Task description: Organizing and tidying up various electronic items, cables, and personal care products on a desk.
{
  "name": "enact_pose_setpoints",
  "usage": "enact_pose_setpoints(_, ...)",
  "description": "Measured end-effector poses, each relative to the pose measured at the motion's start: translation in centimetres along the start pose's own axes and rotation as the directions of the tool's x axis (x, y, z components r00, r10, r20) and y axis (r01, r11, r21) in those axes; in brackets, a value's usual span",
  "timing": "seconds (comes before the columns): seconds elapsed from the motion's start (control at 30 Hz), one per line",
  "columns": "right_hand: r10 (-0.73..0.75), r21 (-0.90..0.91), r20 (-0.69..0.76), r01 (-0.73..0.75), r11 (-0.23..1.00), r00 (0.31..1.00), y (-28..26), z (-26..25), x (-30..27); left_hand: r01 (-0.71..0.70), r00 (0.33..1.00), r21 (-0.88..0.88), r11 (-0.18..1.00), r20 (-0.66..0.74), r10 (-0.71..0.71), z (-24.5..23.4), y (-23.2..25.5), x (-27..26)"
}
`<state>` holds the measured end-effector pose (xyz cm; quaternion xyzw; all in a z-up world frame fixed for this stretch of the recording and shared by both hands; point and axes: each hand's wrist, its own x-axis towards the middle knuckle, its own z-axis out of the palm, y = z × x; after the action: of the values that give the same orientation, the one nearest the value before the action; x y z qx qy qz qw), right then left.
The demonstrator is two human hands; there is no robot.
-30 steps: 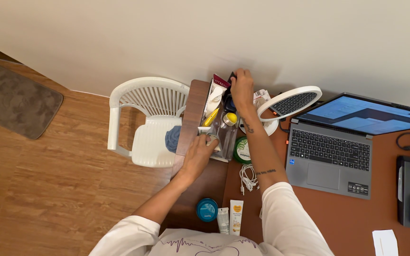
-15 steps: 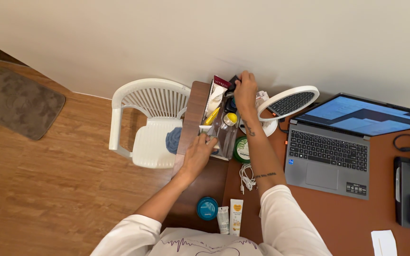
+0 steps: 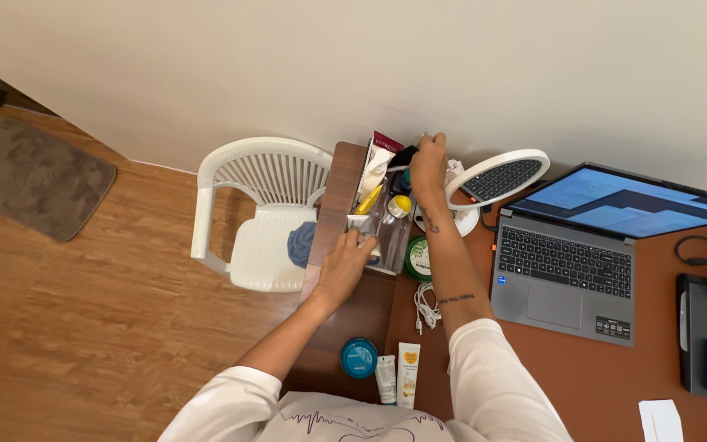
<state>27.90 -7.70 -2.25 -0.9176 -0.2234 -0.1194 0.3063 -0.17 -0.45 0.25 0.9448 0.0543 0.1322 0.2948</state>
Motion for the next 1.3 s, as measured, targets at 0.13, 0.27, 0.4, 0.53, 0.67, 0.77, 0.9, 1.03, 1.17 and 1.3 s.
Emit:
enact_pose_setpoints(0.13,0.059,-0.071,0.041,-0.056,0.996,0.997,-0.7,-0.1,0.0,0.001,1.0,0.012,1.0,0.003,-0.001,0.5,-0.3,-0.3)
enact_pose_setpoints(0.27,0.029,-0.032,0.062,-0.027,0.999,0.998,-1.1,-0.6,0.1,-0.03,0.999,0.037,0.999,-0.022,0.031,0.9,-0.7,-0.3)
enact_pose_setpoints(0.4,-0.124,0.015,-0.004,0.124,0.992,0.992,-0.8,-1.5,-1.0,-0.036,0.999,-0.009,0.999,-0.025,0.036,0.0,-0.4,0.0)
enact_pose_setpoints(0.53,-0.317,0.118,0.021,0.312,0.943,0.948,-4.8,-9.7,-4.3,-0.033,0.999,-0.025,0.999,-0.019,0.032,0.4,-0.5,-0.1)
enact_pose_setpoints(0.67,-0.335,0.233,0.23,0.283,0.93,0.914,-2.4,-13.8,-9.2,-0.045,0.999,-0.02,0.999,-0.017,0.045,0.7,-0.6,-0.1)
enact_pose_setpoints(0.77,-0.126,0.156,0.421,0.065,0.986,0.898,2.5,-14.2,-12.8,-0.034,0.999,-0.039,0.999,0.013,0.035,0.6,-0.7,0.2)
enact_pose_setpoints(0.9,0.116,-0.004,0.52,-0.134,0.991,0.846,7.3,-13.9,-17.9,0.009,0.997,-0.064,0.998,0.082,-0.004,0.5,-0.5,0.5)
enact_pose_setpoints(1.03,0.172,0.068,0.473,-0.231,0.971,0.864,5.8,-14.1,-23.6,0.013,0.995,-0.063,0.998,0.096,-0.007,1.4,-0.9,1.2)
enact_pose_setpoints(1.17,0.023,0.182,0.696,-0.208,0.961,0.717,2.6,-11.7,-30.4,0.033,0.994,-0.036,0.999,0.107,-0.029,2.2,-0.6,1.9)
enact_pose_setpoints(1.3,-0.146,0.231,0.603,0.003,0.973,0.784,-0.5,-10.5,-32.8,0.061,0.987,-0.056,0.997,0.152,-0.052,3.9,-1.9,2.1)
